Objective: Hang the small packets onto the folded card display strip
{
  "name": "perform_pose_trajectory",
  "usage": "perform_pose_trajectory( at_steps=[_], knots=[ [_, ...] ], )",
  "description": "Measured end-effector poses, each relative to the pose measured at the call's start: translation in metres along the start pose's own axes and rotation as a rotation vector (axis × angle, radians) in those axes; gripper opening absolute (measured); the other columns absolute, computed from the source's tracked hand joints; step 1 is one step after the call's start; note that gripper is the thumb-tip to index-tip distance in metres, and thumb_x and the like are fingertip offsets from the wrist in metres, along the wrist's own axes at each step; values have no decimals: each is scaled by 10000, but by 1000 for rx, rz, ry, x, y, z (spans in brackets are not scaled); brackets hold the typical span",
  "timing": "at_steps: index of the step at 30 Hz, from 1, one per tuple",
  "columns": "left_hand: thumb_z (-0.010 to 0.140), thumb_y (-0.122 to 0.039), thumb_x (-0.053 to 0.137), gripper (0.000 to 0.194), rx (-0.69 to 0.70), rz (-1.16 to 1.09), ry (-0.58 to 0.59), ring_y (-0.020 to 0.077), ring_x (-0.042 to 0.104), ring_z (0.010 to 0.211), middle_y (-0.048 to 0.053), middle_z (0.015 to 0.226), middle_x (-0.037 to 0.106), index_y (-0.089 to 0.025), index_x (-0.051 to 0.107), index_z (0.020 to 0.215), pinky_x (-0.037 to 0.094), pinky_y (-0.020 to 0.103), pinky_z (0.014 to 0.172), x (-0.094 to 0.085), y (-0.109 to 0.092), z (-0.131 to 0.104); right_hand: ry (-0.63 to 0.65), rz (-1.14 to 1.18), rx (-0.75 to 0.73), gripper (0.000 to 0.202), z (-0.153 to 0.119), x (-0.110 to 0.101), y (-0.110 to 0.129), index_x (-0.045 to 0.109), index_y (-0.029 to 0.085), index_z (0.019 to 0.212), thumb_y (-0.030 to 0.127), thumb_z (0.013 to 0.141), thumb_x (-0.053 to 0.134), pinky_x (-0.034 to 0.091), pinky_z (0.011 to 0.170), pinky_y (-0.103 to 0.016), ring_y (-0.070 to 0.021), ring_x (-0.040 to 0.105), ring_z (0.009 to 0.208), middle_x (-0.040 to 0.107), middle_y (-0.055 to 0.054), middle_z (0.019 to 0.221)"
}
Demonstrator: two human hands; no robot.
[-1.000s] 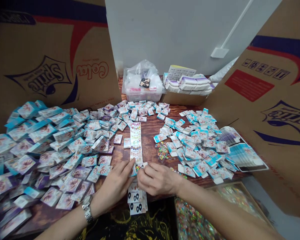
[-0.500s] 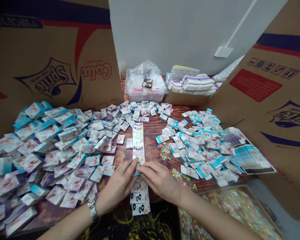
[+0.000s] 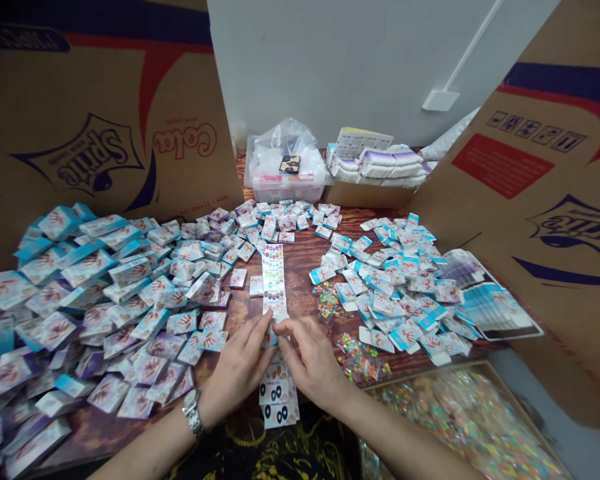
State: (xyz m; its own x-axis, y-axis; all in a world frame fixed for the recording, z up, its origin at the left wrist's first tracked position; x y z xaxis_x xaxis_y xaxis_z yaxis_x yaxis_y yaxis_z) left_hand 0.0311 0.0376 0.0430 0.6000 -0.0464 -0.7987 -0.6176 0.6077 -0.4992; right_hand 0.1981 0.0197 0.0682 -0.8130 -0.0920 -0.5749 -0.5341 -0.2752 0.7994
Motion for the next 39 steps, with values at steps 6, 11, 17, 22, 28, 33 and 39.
perform_pose_trajectory(
  at_steps=[6,11,17,22,28,33,39],
  knots=[
    [881,-165,460,449,-26,-126,45,229,534,1087,133,1188,533,-177,348,1316,492,390,903,-4,-4,3,26,-31,-27,146,5,-9,-1,530,231,1040,205,916,457,464,900,-401,-206,515,1055,569,-67,1028],
    [859,-119,459,406,-4,-112,9,240,514,1129,134,1211,522,-181,390,1253,485,417,925,-1,-4,1,-134,120,91,233,11,6,-6,517,212,1084,262,859,554,508,819,-364,-202,581,959,585,-75,1033],
    [863,-94,424,411,34,16,-82,250,519,1146,141,1205,547,-180,388,1263,482,430,944,-2,-2,1,-125,384,237,202,10,15,-1,622,204,992,341,871,535,527,816,-355,-188,628,899,668,-50,962],
    [865,-113,444,568,31,94,-134,266,529,1141,183,1233,537,-121,221,1388,498,419,916,3,-1,-2,-189,451,279,168,14,15,3,657,193,904,322,814,596,542,763,-344,-182,646,825,689,-40,875],
    [892,-154,434,651,-6,137,-124,272,529,1132,187,1253,522,-133,97,1449,491,413,917,10,-3,-3,-249,281,281,115,17,17,1,667,192,851,265,803,592,526,710,-326,-180,628,765,659,-35,817],
    [911,-174,417,674,-36,193,-100,281,521,1098,178,1206,532,-160,34,1465,492,423,882,11,-2,1,-265,73,107,188,13,18,13,656,209,963,179,868,496,505,773,-329,-189,608,874,644,-62,925],
    [907,-104,351,690,-47,180,-66,275,493,1054,203,1149,520,-102,-71,1454,493,413,832,15,-4,-1,-310,-93,-163,346,0,30,18,522,208,1213,112,893,433,473,850,-362,-201,569,978,630,-87,1055]
  ],
)
Point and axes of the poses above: each hand's wrist, its own z-axis towards the middle knuckle, its own x-axis out of the palm, y = z × x, the point moved 1 cm from there along z, towards the middle knuckle
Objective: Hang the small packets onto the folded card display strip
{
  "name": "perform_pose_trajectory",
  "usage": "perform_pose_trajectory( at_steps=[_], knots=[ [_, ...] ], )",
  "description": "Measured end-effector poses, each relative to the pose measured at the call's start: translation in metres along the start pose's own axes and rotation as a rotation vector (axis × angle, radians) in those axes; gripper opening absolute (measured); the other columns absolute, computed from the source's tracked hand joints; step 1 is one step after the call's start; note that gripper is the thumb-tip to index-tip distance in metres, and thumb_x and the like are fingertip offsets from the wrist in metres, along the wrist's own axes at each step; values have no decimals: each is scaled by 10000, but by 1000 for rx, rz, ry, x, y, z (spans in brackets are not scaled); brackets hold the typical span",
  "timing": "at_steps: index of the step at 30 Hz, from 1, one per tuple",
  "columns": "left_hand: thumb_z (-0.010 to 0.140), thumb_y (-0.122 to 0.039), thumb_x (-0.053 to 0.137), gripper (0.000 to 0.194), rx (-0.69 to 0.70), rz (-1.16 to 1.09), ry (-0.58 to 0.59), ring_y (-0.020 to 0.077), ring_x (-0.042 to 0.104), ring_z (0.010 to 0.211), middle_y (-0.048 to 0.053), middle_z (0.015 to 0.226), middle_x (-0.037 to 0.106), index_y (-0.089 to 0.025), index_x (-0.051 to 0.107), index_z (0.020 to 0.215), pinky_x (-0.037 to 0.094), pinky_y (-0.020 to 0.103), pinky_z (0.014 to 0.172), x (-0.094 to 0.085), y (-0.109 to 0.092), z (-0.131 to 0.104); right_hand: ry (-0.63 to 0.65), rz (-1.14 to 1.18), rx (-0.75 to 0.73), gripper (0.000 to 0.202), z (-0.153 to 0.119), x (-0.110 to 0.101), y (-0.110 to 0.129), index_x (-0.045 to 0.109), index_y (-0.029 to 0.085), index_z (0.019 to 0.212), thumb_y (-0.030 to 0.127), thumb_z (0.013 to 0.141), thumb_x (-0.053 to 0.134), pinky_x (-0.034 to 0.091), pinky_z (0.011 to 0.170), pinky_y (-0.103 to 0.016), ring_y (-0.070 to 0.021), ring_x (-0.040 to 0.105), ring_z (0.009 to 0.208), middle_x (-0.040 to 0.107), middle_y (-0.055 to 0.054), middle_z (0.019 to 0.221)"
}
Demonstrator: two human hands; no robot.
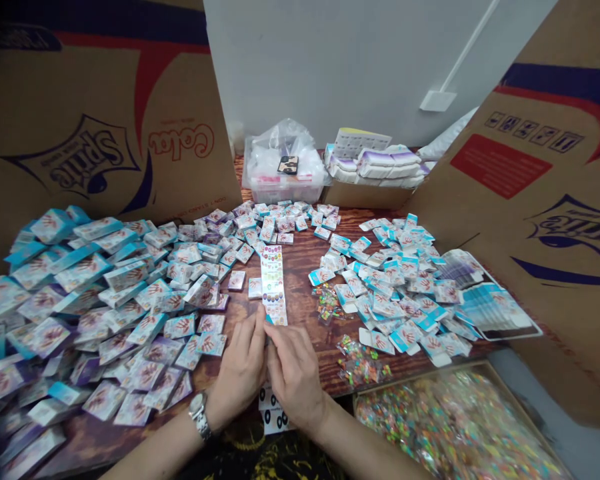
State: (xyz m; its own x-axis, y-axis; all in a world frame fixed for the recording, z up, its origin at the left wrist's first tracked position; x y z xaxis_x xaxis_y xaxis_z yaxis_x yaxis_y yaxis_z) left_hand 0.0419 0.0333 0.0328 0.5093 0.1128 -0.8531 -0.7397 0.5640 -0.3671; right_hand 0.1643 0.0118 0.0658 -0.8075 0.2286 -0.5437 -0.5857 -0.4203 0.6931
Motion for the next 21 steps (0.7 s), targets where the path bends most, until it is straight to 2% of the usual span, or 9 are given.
perform_pose_trajectory(
  at_steps=[3,6,8,10,13,15,16,18,21],
  knots=[
    [916,-144,358,674,14,14,28,268,498,1032,187,1160,523,-115,-39,1459,490,397,826,-4,4,5,71,38,89,345,2,-4,-10,491,214,1246,163,908,448,483,856,-346,-192,569,1007,617,-80,1090],
    [919,-257,409,641,-22,98,-5,282,514,997,183,1132,547,-98,98,1456,489,404,811,-12,26,28,153,29,120,349,19,-11,-35,469,229,1278,228,931,430,465,917,-372,-193,553,1077,594,-76,1169],
    [914,-299,422,600,-86,161,-42,306,510,1032,199,1134,556,-75,212,1429,478,425,832,-16,50,53,252,-60,47,377,35,-11,-58,452,232,1309,268,934,434,442,954,-406,-207,528,1129,578,-82,1219],
    [900,-310,449,591,-161,193,-49,346,478,1115,225,1188,537,-63,271,1406,465,461,855,-20,74,78,423,-183,-63,484,52,-7,-81,410,204,1356,328,898,507,390,1012,-439,-243,444,1237,507,-111,1324],
    [850,-312,538,652,-155,182,-109,412,250,1319,278,1410,315,-34,295,1388,312,559,1004,-24,95,100,660,-343,-168,727,71,6,-108,341,157,1407,443,802,625,301,1072,-478,-309,275,1348,340,-146,1453],
    [848,-303,541,642,-132,83,-135,388,172,1362,257,1461,236,-49,302,1387,233,555,1059,-26,95,97,742,-405,-217,782,75,15,-118,359,153,1400,502,762,647,285,1074,-490,-331,266,1349,339,-147,1454],
    [855,-300,528,609,-131,-2,-125,363,205,1358,241,1453,270,-63,325,1378,232,533,1070,-26,91,91,752,-424,-240,754,75,19,-121,392,162,1382,511,763,644,285,1071,-491,-330,291,1338,372,-140,1437],
    [866,-307,509,515,-174,-228,-62,312,360,1287,207,1366,425,-92,412,1324,292,482,1054,-27,78,72,719,-451,-275,591,72,24,-124,481,200,1320,472,811,607,293,1061,-487,-302,369,1298,464,-112,1379],
    [863,-355,519,406,-361,-673,99,243,560,1059,145,1154,602,-141,524,1208,426,399,928,-26,48,38,613,-460,-291,323,65,25,-122,589,263,1196,369,899,516,333,1024,-481,-245,487,1201,585,-63,1260]
  ],
)
Point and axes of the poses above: each hand's wrist, its own z-axis towards the middle knuckle, its own x-axis out of the palm, y = z × x, the point moved 1 cm from there along z, towards the middle knuckle
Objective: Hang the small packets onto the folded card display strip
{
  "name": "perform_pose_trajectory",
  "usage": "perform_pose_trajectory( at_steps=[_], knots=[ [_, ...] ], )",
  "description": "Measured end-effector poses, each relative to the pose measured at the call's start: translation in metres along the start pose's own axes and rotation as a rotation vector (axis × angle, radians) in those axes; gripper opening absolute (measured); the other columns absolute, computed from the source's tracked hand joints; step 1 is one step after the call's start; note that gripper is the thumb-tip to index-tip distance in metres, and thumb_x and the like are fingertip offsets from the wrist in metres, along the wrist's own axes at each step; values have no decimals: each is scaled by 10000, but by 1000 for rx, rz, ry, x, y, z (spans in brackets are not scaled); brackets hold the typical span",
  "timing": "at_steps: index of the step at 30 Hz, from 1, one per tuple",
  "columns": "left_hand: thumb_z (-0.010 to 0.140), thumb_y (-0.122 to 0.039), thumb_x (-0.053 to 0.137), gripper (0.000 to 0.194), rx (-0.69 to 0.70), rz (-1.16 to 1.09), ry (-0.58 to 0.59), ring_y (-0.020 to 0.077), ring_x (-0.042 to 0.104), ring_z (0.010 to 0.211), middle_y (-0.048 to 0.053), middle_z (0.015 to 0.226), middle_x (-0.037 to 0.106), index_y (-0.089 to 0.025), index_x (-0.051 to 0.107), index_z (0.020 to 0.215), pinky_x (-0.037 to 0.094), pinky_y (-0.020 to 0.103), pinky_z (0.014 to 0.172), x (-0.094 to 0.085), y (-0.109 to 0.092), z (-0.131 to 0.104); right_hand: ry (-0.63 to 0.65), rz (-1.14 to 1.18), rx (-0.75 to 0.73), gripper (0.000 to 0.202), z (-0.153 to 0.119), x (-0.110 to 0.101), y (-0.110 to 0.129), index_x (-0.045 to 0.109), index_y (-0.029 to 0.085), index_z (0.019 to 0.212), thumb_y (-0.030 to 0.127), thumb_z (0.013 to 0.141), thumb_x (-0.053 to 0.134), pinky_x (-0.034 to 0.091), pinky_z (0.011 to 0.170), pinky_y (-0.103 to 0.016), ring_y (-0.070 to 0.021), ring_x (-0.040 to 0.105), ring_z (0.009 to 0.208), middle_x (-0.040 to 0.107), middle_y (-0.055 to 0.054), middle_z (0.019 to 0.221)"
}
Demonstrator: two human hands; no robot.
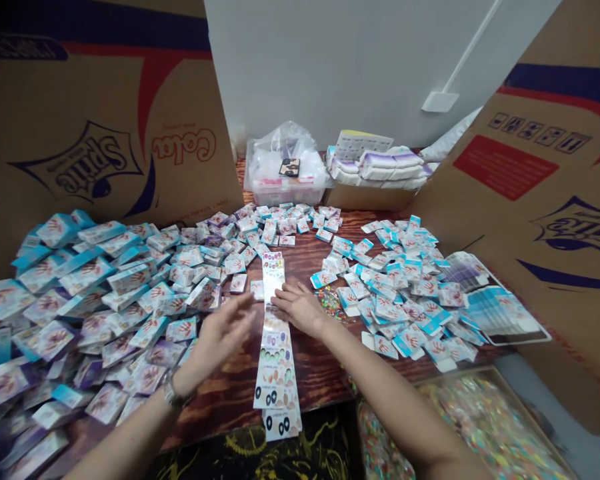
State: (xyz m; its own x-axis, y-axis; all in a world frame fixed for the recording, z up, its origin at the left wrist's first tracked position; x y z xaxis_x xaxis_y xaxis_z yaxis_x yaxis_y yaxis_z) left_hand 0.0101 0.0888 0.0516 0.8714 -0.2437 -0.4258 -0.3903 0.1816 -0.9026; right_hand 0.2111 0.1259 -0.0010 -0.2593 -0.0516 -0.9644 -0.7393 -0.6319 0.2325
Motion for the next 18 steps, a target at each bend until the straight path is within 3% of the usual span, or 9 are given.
perform_pose_trajectory(
  at_steps=[4,6,8,10,13,15,18],
  knots=[
    [840,-502,522,439,-440,-706,369,181,629,753,117,886,669,-118,616,1031,489,303,685,26,-16,-39,-196,57,34,250,-10,-26,16,626,253,1128,280,921,488,427,919,-420,-206,567,1071,645,-49,1162],
    [840,-564,478,505,-644,-1026,387,188,641,757,129,898,667,-112,612,1022,492,293,651,31,-22,-43,-291,133,20,255,-19,-50,33,615,213,1137,255,926,477,464,837,-358,-180,588,982,668,-62,1095],
    [852,-559,460,494,-721,-1243,282,208,649,816,131,934,665,-122,597,1036,502,310,683,30,-25,-37,-274,222,-73,250,-29,-75,54,607,192,1134,227,926,472,478,756,-311,-153,596,881,686,-58,995],
    [856,-471,508,394,-728,-1319,187,212,654,805,119,908,673,-123,596,1018,506,331,717,27,-25,-27,-165,298,-203,224,-40,-94,77,618,191,1096,200,916,485,478,713,-283,-138,591,818,690,-41,922],
    [824,-354,585,295,-716,-1214,90,199,650,716,110,886,684,-113,607,993,508,356,727,24,-21,-18,-2,444,-282,231,-51,-109,96,607,193,1111,180,914,486,480,718,-257,-125,593,820,686,-30,892],
    [835,-394,567,333,-601,-1070,73,211,645,774,110,939,682,-124,610,1026,495,376,781,24,-19,-18,-50,518,-177,234,-50,-112,96,603,204,1117,181,920,478,480,705,-248,-118,596,806,683,-22,881],
    [895,-496,418,440,-292,-794,122,227,574,1016,95,1081,649,-162,595,1120,397,380,958,20,-19,-23,-227,505,44,209,-41,-109,83,620,216,1069,187,918,480,483,711,-265,-126,609,812,684,-20,908]
  ],
)
Point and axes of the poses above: each hand's wrist, its own z-axis towards the middle knuckle, its own x-axis out of the palm, y = z × x, the point moved 1 cm from there along z, towards the middle knuckle
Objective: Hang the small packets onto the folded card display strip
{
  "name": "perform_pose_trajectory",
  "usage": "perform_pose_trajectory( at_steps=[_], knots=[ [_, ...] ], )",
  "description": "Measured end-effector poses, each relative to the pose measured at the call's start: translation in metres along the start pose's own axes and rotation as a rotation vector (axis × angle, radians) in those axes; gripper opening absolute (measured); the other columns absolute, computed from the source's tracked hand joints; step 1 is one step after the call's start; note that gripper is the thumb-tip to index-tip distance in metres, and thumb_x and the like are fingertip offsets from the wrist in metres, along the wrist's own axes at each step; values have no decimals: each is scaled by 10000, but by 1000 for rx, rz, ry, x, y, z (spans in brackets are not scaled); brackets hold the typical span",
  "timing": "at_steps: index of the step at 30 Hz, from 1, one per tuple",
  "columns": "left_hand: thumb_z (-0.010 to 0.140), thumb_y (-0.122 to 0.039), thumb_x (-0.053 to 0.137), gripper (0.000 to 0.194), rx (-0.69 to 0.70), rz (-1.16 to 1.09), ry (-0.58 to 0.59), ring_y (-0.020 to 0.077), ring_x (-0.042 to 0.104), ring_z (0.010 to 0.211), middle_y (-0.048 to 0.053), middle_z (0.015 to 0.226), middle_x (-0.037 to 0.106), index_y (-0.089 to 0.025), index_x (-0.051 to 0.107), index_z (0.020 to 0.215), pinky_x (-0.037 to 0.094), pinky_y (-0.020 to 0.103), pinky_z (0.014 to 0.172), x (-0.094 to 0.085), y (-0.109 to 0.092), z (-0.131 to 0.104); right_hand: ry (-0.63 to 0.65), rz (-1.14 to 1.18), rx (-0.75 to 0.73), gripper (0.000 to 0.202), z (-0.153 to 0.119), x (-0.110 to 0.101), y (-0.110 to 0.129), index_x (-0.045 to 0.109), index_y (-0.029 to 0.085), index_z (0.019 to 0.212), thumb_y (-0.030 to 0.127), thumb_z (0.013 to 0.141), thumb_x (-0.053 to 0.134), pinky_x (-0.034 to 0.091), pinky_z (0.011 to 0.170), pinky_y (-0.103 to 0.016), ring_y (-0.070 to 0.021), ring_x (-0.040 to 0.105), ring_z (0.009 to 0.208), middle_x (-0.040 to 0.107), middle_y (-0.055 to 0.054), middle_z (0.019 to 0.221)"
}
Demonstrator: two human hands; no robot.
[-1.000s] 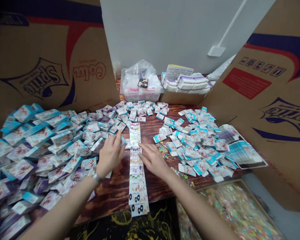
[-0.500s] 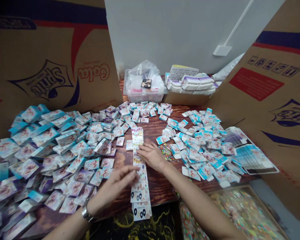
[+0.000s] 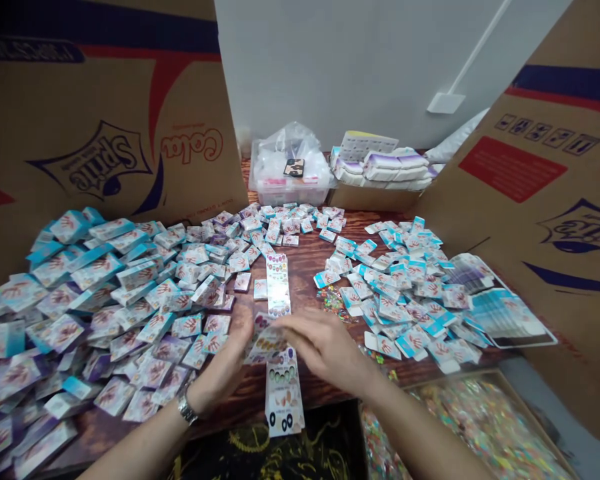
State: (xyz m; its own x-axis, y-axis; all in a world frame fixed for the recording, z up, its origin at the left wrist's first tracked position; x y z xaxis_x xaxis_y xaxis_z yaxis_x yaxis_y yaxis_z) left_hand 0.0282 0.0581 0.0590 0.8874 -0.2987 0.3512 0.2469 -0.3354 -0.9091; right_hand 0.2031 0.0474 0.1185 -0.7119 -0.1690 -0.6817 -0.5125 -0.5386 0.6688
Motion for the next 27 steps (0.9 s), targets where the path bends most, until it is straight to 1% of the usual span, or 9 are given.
perform_pose_trajectory(
  at_steps=[3,7,11,15,17,20,23,25,27],
  knots=[
    [858,-511,479,455,113,306,138,226,551,995,70,1054,642,-170,574,1146,406,354,928,-3,-3,-9,-123,-43,68,190,11,4,-14,633,209,1030,199,916,481,492,732,-279,-142,628,831,689,-28,928],
    [846,-447,529,318,68,491,163,167,545,723,28,774,623,-149,628,890,450,281,697,-3,-3,-14,-261,-116,113,198,19,9,-22,632,207,1037,229,925,471,504,729,-293,-159,645,819,696,-41,926],
    [859,-445,509,326,-58,169,49,160,555,704,38,766,621,-145,631,822,458,278,658,5,8,-10,-375,-249,-1,249,11,12,-16,599,219,1131,194,918,472,514,763,-329,-183,643,864,695,-58,954],
    [763,-300,642,169,-94,-221,-67,151,566,743,29,805,637,-149,647,838,462,273,703,14,13,-6,-233,-430,-264,338,-5,25,-1,556,206,1215,123,901,462,506,805,-363,-208,607,953,674,-91,1030],
    [650,-158,689,121,-125,-379,-65,131,563,727,12,764,633,-147,657,766,450,238,686,14,11,-6,-158,-490,-301,338,-10,33,2,546,178,1227,139,901,465,506,804,-379,-223,588,972,660,-110,1064],
    [529,-54,680,215,-198,-527,53,116,555,700,4,730,629,-141,666,726,437,211,642,10,5,-8,-141,-549,-283,324,-13,42,0,552,149,1216,181,900,483,498,829,-406,-240,563,989,648,-124,1087],
    [610,-182,711,206,-269,-604,148,145,570,773,41,824,655,-135,685,808,460,259,719,7,3,-9,-164,-574,-319,295,-12,44,-4,576,148,1176,137,905,460,492,818,-389,-228,562,955,662,-106,1033],
    [729,-293,675,192,-267,-588,89,153,576,805,56,881,661,-137,687,840,466,282,749,6,3,-7,-180,-536,-323,271,-11,42,-6,596,142,1132,117,907,447,494,778,-363,-214,566,898,668,-93,941],
    [772,-294,659,188,-212,-520,-6,150,581,806,60,903,665,-138,685,874,472,281,749,6,4,-4,-162,-434,-260,249,-11,40,-7,607,151,1091,124,914,435,496,731,-337,-199,562,845,656,-80,877]
  ],
)
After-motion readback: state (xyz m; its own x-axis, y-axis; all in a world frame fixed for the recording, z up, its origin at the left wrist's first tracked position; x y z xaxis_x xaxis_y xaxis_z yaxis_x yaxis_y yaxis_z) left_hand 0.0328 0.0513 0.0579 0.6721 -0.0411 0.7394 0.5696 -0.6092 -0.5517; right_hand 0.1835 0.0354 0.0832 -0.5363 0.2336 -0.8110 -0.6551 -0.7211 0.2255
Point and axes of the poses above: each hand's wrist, its own z-axis towards the middle knuckle, its own x-axis out of the palm, y = z × x, the point moved 1 cm from there along z, towards the middle knuckle
